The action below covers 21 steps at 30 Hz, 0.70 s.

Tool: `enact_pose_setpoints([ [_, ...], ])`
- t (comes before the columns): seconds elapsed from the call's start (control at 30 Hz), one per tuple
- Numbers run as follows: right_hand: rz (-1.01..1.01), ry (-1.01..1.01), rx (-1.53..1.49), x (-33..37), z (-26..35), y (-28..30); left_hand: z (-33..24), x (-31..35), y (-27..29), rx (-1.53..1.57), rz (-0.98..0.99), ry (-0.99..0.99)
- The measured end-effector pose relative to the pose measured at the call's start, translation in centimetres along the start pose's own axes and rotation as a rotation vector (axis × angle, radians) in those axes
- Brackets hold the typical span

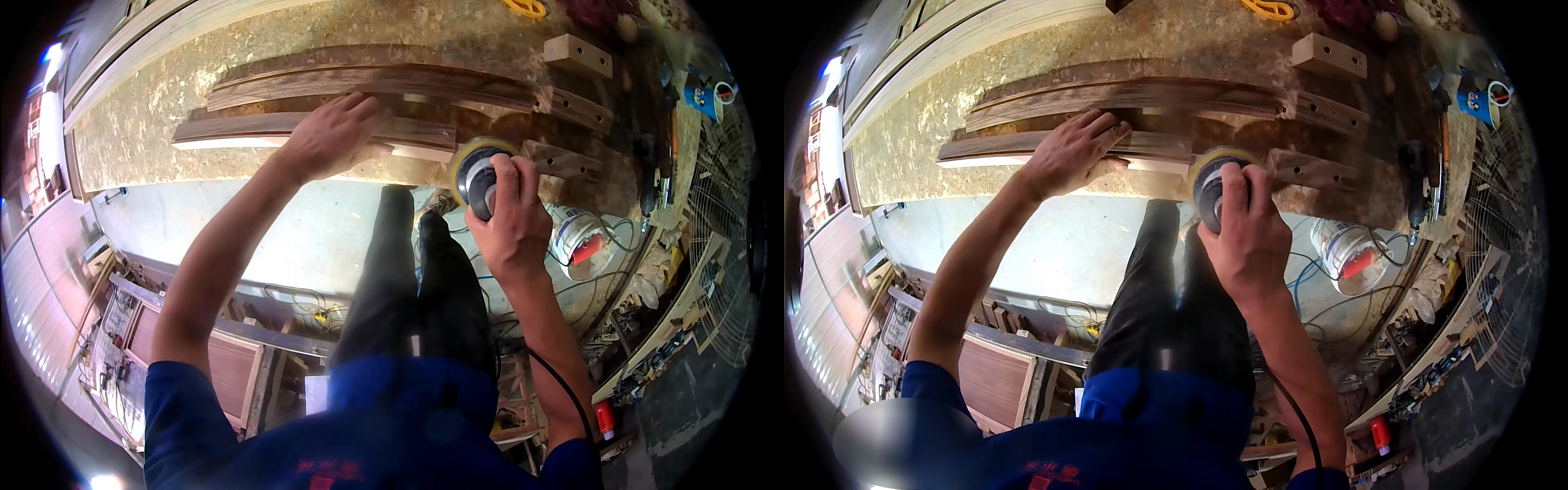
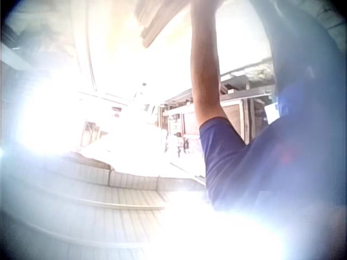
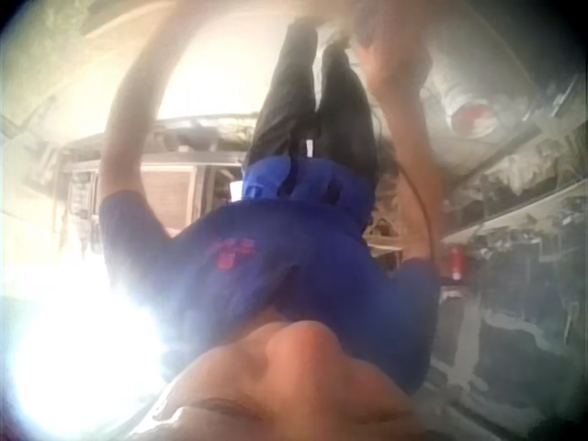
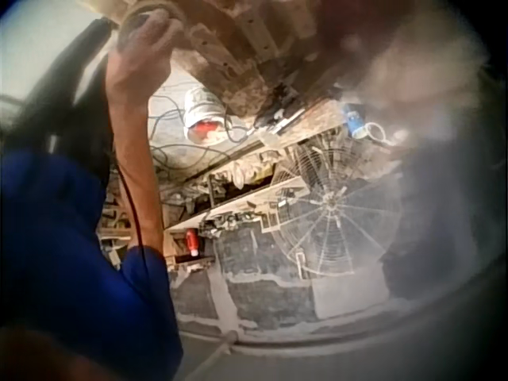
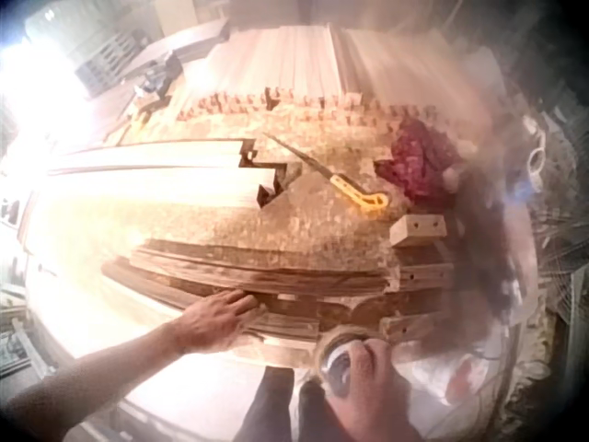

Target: The person hammers wooden planks together, sands the edges with a power sander, applies glue to the joints, and assembles the planks into a larger panel. The person then lifts and positions the assembled panel on the workbench.

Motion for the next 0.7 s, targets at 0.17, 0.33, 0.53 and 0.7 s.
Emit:
enact_pose_setpoints([
  [0.17,0.033,-0.005,0.028,-1.1,-0.4,1.2,0.0,0.3,0.2,0.004,0.105,-0.011],
  [0.33,0.110,-0.001,-0.030,-2.2,0.8,0.1,1.3,1.5,0.7,-0.056,0.203,-0.011],
  [0.53,0.120,-0.003,-0.034,-1.7,1.1,1.5,1.9,2.4,0.3,-0.155,0.074,-0.128],
  [0.7,0.171,0.070,0.027,-4.1,2.4,0.2,1.5,2.5,0.1,-0.073,0.063,-0.101],
])
Point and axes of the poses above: each hand's wrist, its own x-axis away from the middle knuckle, its own y-axis out of the back of the hand, z = x × y, the point moved 2 cm from there along -x, towards the middle knuckle, and after that the axes turned 5 degrees about -z, right-handed, at the moved point
